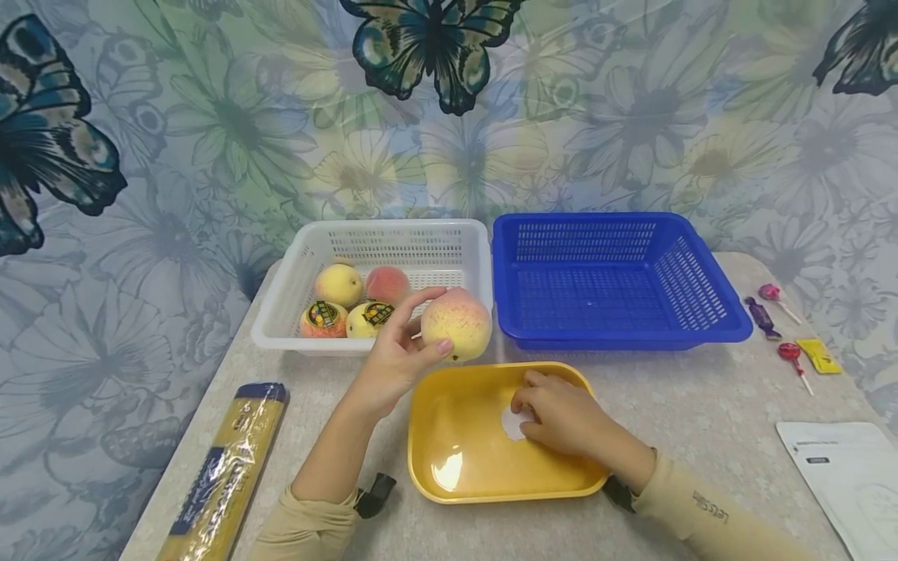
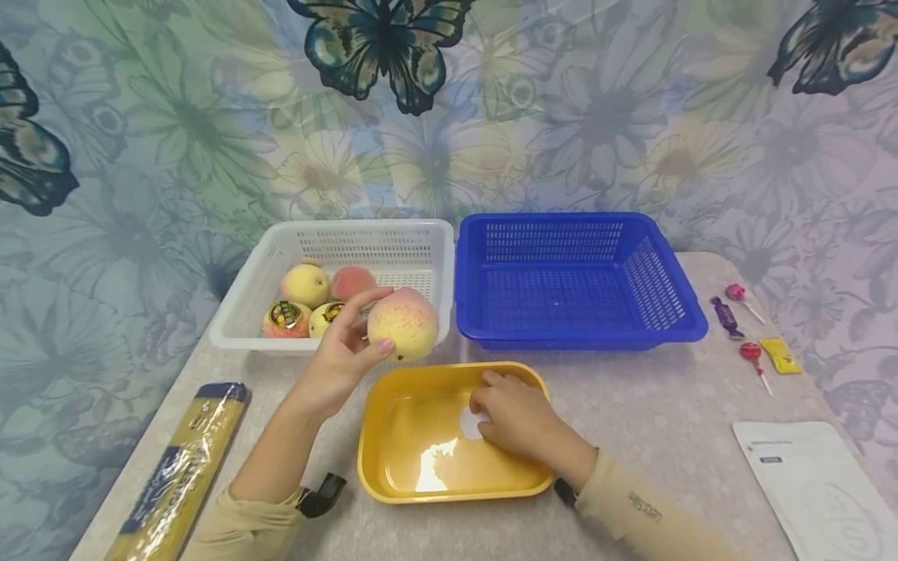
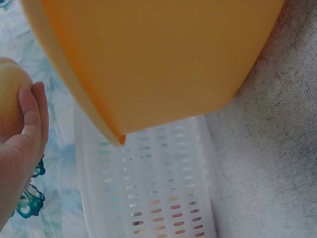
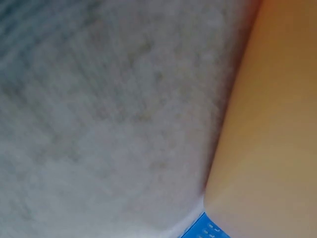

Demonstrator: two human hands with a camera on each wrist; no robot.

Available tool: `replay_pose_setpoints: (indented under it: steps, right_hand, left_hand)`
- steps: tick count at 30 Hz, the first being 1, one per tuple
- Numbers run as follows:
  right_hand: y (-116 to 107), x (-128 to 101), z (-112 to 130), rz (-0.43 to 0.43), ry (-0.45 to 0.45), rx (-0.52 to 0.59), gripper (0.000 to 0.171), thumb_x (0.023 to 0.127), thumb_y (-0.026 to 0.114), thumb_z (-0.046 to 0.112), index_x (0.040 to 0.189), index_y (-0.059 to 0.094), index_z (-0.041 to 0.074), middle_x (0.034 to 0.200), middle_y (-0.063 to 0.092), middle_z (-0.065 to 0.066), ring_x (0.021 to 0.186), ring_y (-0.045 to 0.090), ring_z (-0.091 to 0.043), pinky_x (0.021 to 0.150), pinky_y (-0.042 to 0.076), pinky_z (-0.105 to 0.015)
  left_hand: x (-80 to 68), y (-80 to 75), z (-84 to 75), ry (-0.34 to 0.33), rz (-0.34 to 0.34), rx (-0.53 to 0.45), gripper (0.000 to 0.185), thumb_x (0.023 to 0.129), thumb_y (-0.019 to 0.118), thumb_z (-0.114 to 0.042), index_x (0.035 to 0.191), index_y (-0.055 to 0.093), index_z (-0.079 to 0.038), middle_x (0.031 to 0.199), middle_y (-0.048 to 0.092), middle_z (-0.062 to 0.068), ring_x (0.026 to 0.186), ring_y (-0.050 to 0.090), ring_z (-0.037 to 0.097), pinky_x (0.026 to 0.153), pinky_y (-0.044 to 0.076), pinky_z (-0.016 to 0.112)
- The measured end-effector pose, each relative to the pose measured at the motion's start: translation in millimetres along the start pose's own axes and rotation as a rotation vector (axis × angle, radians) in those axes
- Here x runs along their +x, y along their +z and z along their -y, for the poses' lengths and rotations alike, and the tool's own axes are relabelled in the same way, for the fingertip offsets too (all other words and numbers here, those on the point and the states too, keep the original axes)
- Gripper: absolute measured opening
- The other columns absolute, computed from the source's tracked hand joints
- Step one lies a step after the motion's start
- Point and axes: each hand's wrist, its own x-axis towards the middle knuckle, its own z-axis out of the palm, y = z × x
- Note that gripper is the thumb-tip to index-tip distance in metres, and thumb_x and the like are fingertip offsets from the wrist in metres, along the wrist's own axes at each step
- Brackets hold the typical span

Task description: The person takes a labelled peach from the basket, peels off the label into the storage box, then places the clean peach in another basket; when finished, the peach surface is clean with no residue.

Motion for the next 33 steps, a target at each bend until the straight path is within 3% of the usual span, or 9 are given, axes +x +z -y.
replay_pose_setpoints:
  steps: [7,15,21,25,29,33]
  right_hand:
    - [-8,-5,1,-0.004,-0.058,0.009,0.016,0.08,0.077,0.02,0.095,0.074,0.02,0.079,0.055,0.01,0.074,0.049,-0.007,0.07,0.046,-0.027]
    - [-18,-12,3,-0.018,-0.083,0.045,0.018,0.084,0.077,0.024,0.101,0.073,0.021,0.091,0.067,0.011,0.082,0.057,-0.006,0.078,0.052,-0.031]
    - [-31,-20,2,-0.012,-0.07,0.165,0.02,0.088,0.074,0.025,0.107,0.072,0.018,0.093,0.068,0.009,0.079,0.057,-0.004,0.07,0.051,-0.024]
    - [-34,-21,1,-0.009,-0.065,0.177,0.02,0.089,0.073,0.026,0.107,0.072,0.018,0.093,0.068,0.009,0.082,0.058,-0.005,0.072,0.051,-0.025]
    - [-41,-25,-2,-0.066,-0.038,0.196,0.02,0.091,0.071,0.028,0.11,0.071,0.019,0.095,0.067,0.008,0.086,0.058,-0.007,0.074,0.052,-0.027]
    - [-54,-33,-15,-0.202,-0.016,0.226,0.02,0.092,0.072,0.029,0.111,0.071,0.022,0.097,0.066,0.01,0.089,0.058,-0.01,0.075,0.052,-0.03]
  left_hand:
    - [0.4,3.0,-5.2,0.012,0.022,0.01,0.067,0.089,0.071,-0.004,0.147,0.041,-0.02,0.136,0.05,0.02,0.099,0.065,0.022,0.084,0.059,0.029]
    - [4.5,7.8,-12.0,0.01,0.04,0.032,0.068,0.088,0.072,-0.005,0.147,0.043,-0.021,0.137,0.051,0.021,0.102,0.063,0.026,0.083,0.059,0.031]
    - [7.8,12.4,-18.7,0.021,0.07,0.031,0.068,0.088,0.072,-0.003,0.147,0.042,-0.02,0.134,0.053,0.022,0.101,0.065,0.026,0.083,0.06,0.034]
    - [9.4,14.2,-24.0,0.024,0.082,0.033,0.068,0.088,0.071,-0.002,0.147,0.042,-0.02,0.132,0.055,0.022,0.099,0.066,0.025,0.084,0.06,0.035]
    - [10.8,17.1,-28.0,0.017,0.093,0.054,0.066,0.088,0.072,-0.003,0.146,0.043,-0.021,0.131,0.056,0.021,0.099,0.066,0.026,0.085,0.06,0.035]
    - [13.9,22.2,-34.4,0.027,0.102,0.108,0.065,0.088,0.072,-0.003,0.144,0.046,-0.023,0.129,0.059,0.019,0.099,0.066,0.029,0.084,0.06,0.036]
